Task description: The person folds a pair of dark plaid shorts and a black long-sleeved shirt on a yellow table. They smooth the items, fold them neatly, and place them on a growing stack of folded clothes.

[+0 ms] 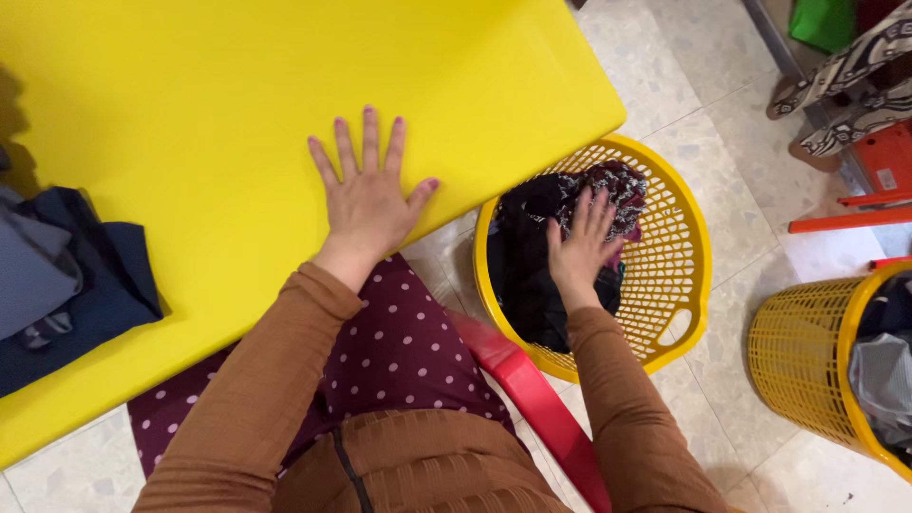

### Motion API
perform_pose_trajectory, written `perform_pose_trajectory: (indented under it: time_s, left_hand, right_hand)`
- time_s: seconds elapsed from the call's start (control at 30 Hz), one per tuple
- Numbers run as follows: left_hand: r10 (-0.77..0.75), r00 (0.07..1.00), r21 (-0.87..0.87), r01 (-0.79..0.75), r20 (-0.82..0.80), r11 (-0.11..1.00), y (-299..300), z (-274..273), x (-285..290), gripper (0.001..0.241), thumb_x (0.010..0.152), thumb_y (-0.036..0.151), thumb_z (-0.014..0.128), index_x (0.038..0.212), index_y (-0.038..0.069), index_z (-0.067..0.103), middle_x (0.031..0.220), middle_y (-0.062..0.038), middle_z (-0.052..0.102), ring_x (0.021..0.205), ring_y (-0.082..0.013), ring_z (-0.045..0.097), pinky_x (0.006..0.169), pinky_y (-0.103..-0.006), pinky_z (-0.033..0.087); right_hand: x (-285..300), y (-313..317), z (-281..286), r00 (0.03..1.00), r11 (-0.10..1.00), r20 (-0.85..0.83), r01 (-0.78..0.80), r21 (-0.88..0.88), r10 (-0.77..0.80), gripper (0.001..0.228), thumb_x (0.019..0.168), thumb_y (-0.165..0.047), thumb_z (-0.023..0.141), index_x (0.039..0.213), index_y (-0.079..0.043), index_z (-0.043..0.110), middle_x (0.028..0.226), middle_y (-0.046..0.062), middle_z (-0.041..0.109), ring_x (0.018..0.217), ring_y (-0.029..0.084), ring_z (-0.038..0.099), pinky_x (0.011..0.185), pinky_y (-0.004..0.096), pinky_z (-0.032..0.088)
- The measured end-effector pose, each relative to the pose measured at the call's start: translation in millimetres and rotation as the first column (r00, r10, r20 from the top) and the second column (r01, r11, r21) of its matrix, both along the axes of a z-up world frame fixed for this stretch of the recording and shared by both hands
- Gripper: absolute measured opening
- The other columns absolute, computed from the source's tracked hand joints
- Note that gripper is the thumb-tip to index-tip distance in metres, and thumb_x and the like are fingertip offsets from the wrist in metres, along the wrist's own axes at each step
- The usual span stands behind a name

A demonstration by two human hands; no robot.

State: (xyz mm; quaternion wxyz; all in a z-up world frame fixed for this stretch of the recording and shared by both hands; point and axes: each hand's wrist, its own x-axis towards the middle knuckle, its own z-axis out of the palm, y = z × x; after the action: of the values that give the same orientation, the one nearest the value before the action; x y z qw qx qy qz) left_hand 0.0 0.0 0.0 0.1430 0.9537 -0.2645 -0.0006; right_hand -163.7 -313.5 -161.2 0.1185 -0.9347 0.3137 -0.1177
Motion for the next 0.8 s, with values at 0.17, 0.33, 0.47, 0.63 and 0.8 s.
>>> perform_pose_trajectory:
  time_s: [0.17, 0.33, 0.47, 0.63, 0.8]
  left_hand:
    - [-0.009, 1.0, -0.046, 0.009, 0.007, 0.999, 0.4, 7.4, -2.1, 0.088, 0.096, 0.07, 0.042, 0.163, 0.014, 0.026, 0.169, -0.022, 0.012, 0.153, -0.0509, -0.001, 0.114, -0.0722, -0.011]
    - [-0.017, 1.0, -0.065, 0.018, 0.017, 0.998, 1.2, 8.9, -3.5, 0.086, 0.099, 0.069, 0.041, 0.164, 0.014, 0.027, 0.171, -0.022, 0.013, 0.154, -0.0514, 0.0, 0.116, -0.0722, -0.01]
    - [-0.026, 1.0, -0.075, 0.027, 0.016, 0.997, 0.9, 6.8, -4.1, 0.086, 0.101, 0.069, 0.04, 0.165, 0.013, 0.027, 0.171, -0.023, 0.013, 0.155, -0.0522, 0.0, 0.116, -0.0724, -0.01]
    - [-0.031, 0.999, -0.075, 0.032, 0.009, 0.997, 1.3, 6.5, -2.8, 0.086, 0.101, 0.068, 0.04, 0.165, 0.012, 0.028, 0.17, -0.024, 0.014, 0.154, -0.0529, 0.0, 0.116, -0.0726, -0.01]
    - [-0.04, 0.998, -0.116, 0.044, 0.04, 0.992, 4.9, 5.2, -3.1, 0.082, 0.1, 0.066, 0.046, 0.161, 0.012, 0.036, 0.168, -0.025, 0.02, 0.153, -0.0544, 0.004, 0.115, -0.0731, -0.008]
  right_hand:
    - [-68.1, 0.2, -84.2, 0.921, 0.987, -0.376, 0.138, 0.085, -0.096, 0.088, 0.095, -0.053, 0.057, 0.166, -0.028, 0.012, 0.174, 0.004, 0.003, 0.16, 0.032, 0.007, 0.114, 0.077, 0.013]
    - [-82.8, -7.7, -121.8, 0.838, 0.983, -0.544, 0.132, 0.125, -0.043, 0.095, 0.089, -0.049, 0.064, 0.166, -0.031, 0.01, 0.174, -0.002, -0.003, 0.16, 0.031, 0.007, 0.115, 0.076, 0.015]
    - [-65.7, -17.9, -138.7, 0.8, 0.977, -0.598, 0.163, 0.14, -0.047, 0.092, 0.086, -0.043, 0.069, 0.162, -0.032, 0.018, 0.169, 0.002, 0.012, 0.152, 0.034, 0.02, 0.111, 0.069, 0.025]
    - [-64.1, -20.0, -140.0, 0.688, 0.996, -0.722, -0.02, 0.085, 0.075, 0.032, 0.091, -0.036, 0.067, 0.119, -0.022, 0.069, 0.127, 0.005, 0.067, 0.117, 0.028, 0.067, 0.098, 0.054, 0.047]
    - [-70.5, -12.8, -88.5, 0.928, 0.991, -0.352, -0.131, -0.009, 0.12, 0.016, 0.087, -0.031, 0.071, 0.092, -0.016, 0.069, 0.098, 0.004, 0.068, 0.096, 0.029, 0.068, 0.083, 0.052, 0.048]
